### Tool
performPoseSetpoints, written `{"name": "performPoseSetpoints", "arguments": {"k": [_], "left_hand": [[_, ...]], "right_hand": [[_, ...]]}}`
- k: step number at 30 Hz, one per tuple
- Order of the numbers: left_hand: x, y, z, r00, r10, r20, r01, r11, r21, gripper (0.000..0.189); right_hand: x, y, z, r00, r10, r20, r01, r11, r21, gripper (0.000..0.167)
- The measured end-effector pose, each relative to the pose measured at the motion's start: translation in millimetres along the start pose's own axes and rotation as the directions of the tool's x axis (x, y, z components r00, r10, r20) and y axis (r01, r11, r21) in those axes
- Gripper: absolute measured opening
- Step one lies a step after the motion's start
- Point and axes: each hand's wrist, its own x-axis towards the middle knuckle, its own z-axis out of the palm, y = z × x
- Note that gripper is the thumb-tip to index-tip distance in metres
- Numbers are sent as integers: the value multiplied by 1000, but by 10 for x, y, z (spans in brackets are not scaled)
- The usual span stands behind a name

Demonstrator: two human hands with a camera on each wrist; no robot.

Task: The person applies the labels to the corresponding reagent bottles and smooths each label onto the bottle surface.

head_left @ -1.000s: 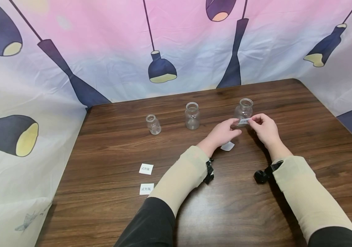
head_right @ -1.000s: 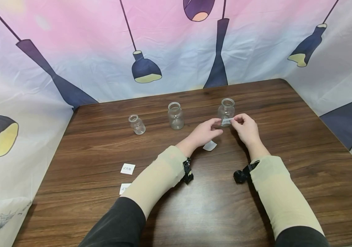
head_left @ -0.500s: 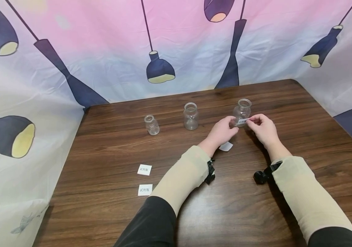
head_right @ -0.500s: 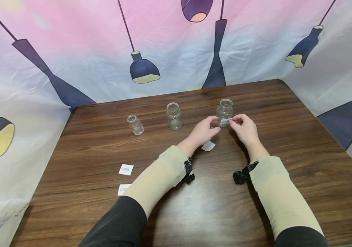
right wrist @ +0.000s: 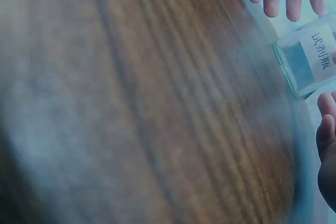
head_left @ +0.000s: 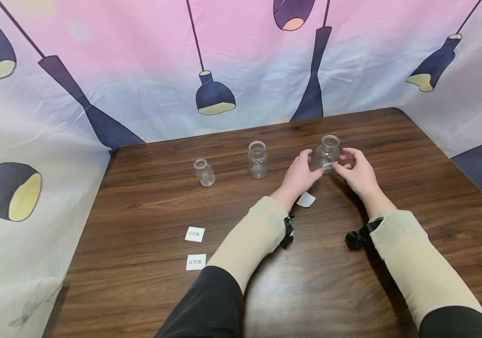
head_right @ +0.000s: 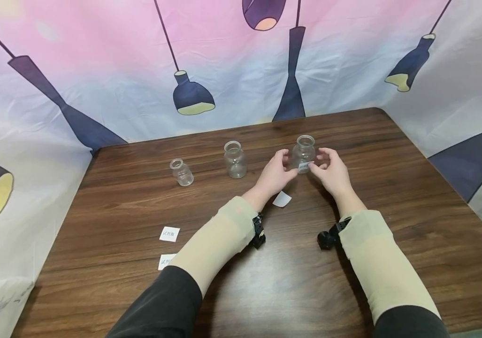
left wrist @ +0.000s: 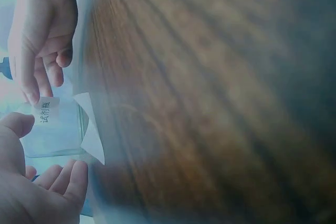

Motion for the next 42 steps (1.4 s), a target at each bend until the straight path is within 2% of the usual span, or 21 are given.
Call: {"name": "performPoseSetpoints", "arguments": {"k": [7,12,22,31,42], "left_hand": [[36,10,-18,1000,-1,9,1,1000,-20,68],[48,6,11,999,13,41,-12,1000,-24,65],[80,4,-18,999,17,42,-15,999,-42,67],[92,51,-6,998,41,47,-45,996,81,64],[117,65,-12,999,41,27,-45,990,136,57]], "right_hand": [[31,-42,-4,998,-21,65,24,999,-43,62],[33,-58,6,996,-24,83,28,998,-50,64],[33,-75,25,995,-24,100,29,998,-47,63],[9,-56,-1,994,-40,105,46,998,-52,64],[3,-54,-45,993,-35,111,44,996,-82,61]]}}
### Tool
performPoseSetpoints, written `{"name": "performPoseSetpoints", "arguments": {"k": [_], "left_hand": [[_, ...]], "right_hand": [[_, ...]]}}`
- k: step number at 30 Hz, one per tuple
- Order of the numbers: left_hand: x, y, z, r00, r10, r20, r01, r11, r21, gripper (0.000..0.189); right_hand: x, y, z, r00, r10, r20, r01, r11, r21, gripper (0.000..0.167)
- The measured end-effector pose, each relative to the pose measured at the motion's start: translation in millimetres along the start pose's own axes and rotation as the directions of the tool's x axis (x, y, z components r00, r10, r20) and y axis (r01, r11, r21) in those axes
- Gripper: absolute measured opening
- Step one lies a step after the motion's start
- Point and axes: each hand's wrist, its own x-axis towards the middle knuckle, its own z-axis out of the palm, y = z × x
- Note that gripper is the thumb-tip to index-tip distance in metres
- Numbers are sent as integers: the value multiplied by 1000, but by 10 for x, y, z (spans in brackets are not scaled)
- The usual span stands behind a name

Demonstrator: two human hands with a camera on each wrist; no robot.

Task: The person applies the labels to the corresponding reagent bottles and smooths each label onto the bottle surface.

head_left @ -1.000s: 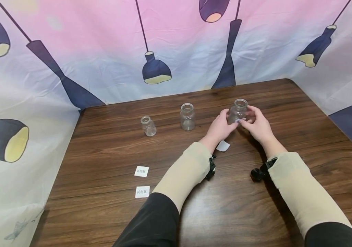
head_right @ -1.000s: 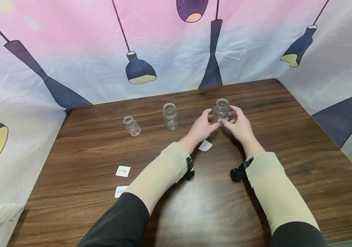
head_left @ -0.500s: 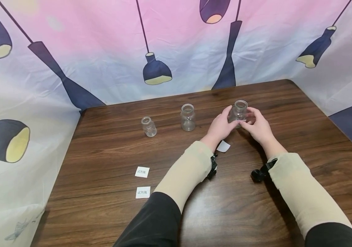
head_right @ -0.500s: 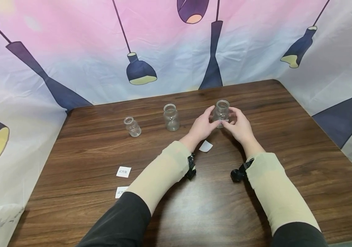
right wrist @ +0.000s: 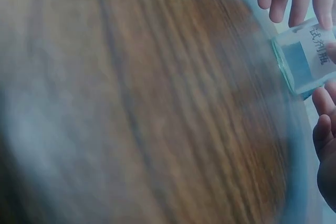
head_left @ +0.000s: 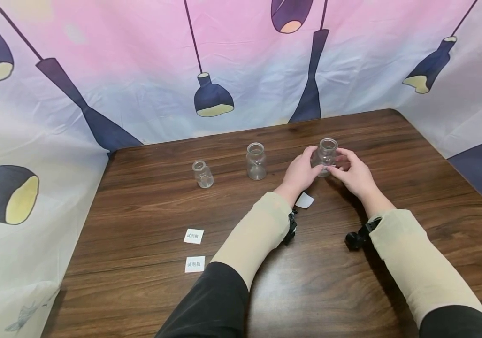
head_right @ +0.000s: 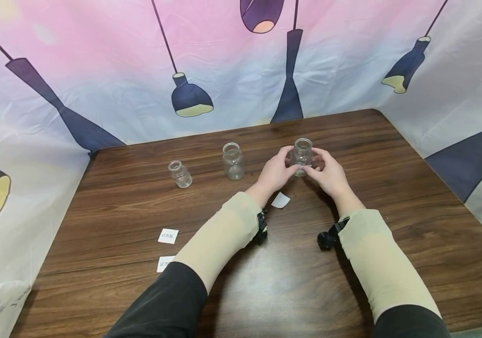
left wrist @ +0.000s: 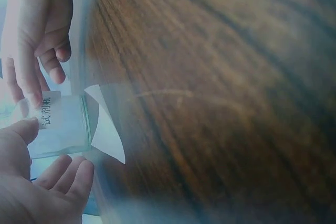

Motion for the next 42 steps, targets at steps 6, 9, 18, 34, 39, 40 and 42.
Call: {"name": "performPoseSetpoints", "arguments": {"k": [6,9,18,34,39,40,42], "left_hand": [[-2,-16,-39,1000,19,9,-19,1000,18,56],[7,-8,-59,1000,28,15,-28,999,39,53],[19,3,-92,999,27,21,-28,998,56,51],[8,-20,-75,999,19,32,-20,1000,16,52],[0,-18,-74,999,13,35,-13,1000,4,52],[-1,-17,-74,999,11,35,-11,1000,3,51],[1,-18,-75,999,9,34,-9,1000,1,51]], "right_hand": [[16,35,-34,1000,4,23,-4,1000,-23,58],[23,48,-34,1000,7,30,-6,1000,-26,57],[38,56,-46,999,24,32,-24,999,-27,54],[42,87,-8,998,25,66,-26,1000,5,59],[48,83,17,999,16,41,-15,1000,-7,60],[48,80,20,999,13,34,-13,1000,-5,60],[51,84,27,1000,11,23,-11,1000,-5,59]]}}
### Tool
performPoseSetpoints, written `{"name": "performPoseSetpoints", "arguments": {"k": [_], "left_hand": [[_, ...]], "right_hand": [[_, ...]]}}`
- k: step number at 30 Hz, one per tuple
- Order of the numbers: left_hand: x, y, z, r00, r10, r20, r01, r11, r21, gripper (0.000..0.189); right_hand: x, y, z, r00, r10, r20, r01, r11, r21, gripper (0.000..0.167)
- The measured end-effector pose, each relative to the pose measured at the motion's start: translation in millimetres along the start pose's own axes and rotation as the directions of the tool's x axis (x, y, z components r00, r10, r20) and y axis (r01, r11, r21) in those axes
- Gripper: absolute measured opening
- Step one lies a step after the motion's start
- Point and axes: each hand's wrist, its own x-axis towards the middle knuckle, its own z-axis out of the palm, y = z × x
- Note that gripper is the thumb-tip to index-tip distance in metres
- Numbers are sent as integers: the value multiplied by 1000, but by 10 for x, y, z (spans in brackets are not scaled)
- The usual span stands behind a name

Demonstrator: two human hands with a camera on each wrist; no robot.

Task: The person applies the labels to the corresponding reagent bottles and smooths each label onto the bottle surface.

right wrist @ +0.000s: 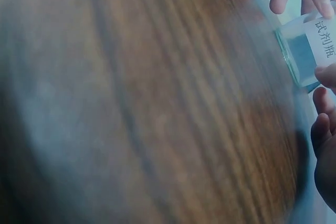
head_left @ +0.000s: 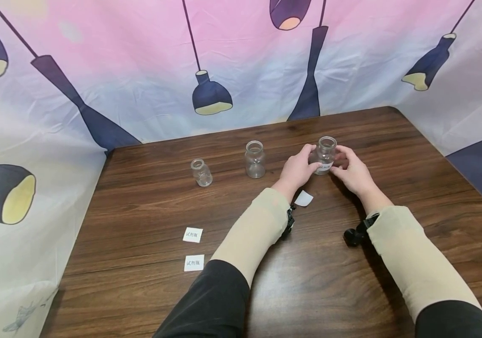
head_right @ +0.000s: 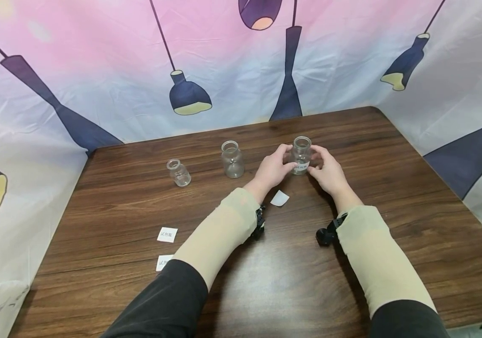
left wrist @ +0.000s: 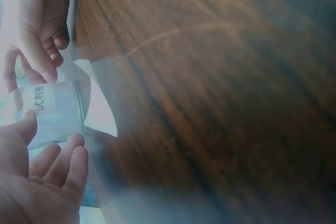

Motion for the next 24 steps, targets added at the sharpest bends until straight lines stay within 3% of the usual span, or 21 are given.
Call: {"name": "performPoseSetpoints", "arguments": {"k": [15,24], "left_hand": [[77,-112,82,998,55,12,-56,998,27,67],[81,-84,112,996,89,-5,-87,983,161,66]], "right_hand": [[-13,-6,-2,1000,-4,22,4,1000,24,62],[-9,10,4,1000,4,6,-5,1000,19,62]]}}
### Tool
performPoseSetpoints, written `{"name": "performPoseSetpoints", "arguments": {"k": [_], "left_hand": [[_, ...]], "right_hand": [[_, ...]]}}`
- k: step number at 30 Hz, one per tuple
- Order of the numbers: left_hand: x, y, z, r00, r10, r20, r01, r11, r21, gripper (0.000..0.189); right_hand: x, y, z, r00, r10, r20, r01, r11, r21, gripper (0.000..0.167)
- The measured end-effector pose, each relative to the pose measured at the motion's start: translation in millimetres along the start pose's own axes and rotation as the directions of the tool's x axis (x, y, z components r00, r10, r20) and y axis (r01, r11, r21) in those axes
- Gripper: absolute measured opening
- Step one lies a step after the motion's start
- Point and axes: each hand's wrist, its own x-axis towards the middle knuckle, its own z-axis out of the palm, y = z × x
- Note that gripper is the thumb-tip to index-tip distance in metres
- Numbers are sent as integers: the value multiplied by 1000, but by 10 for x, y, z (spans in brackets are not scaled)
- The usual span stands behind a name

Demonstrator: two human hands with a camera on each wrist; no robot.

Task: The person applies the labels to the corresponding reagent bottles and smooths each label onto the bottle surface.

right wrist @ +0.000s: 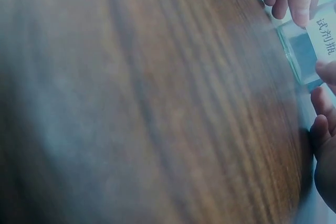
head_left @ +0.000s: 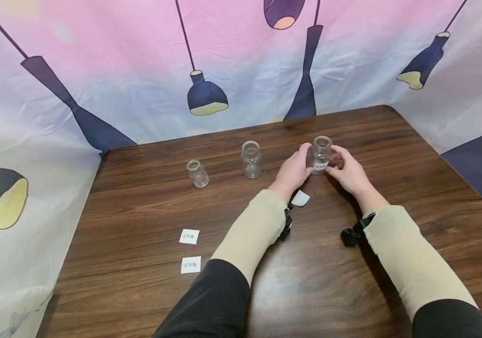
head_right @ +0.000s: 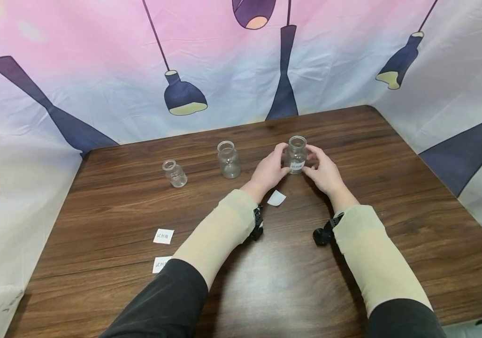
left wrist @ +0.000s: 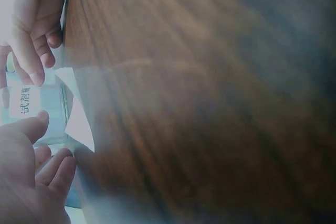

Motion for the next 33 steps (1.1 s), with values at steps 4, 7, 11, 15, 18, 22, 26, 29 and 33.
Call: {"name": "performPoseSetpoints", "arguments": {"k": [4,7,11,15,18,22,26,29,33], "left_hand": [[-12,2,-18,1000,-1,7,1,1000,13,66],[-9,-14,-45,1000,-7,17,7,1000,-4,66],[-2,-42,-75,999,1,38,0,999,-40,63],[2,-63,-77,998,21,64,-16,997,-72,60],[12,-80,-68,997,28,77,-21,996,-92,59],[17,-90,-67,996,37,83,-28,993,-112,55],[10,-80,-84,996,43,83,-33,993,-112,55],[-1,-70,-96,996,33,87,-24,994,-107,56],[-11,-59,-112,995,20,95,-10,994,-108,56]], "right_hand": [[-4,-8,2,1000,5,4,-5,1000,18,60],[-7,-30,-4,1000,15,20,-17,996,86,57],[-9,-47,-15,999,37,21,-40,987,154,50],[-17,-16,-29,999,42,10,-44,990,137,49],[-19,5,-28,999,35,10,-36,990,133,50],[-15,12,-15,999,48,-3,-47,988,148,49],[-11,22,-8,998,60,0,-59,988,145,49],[-11,27,-15,998,56,19,-58,988,140,50],[-19,9,-40,997,61,39,-67,981,180,51]]}}
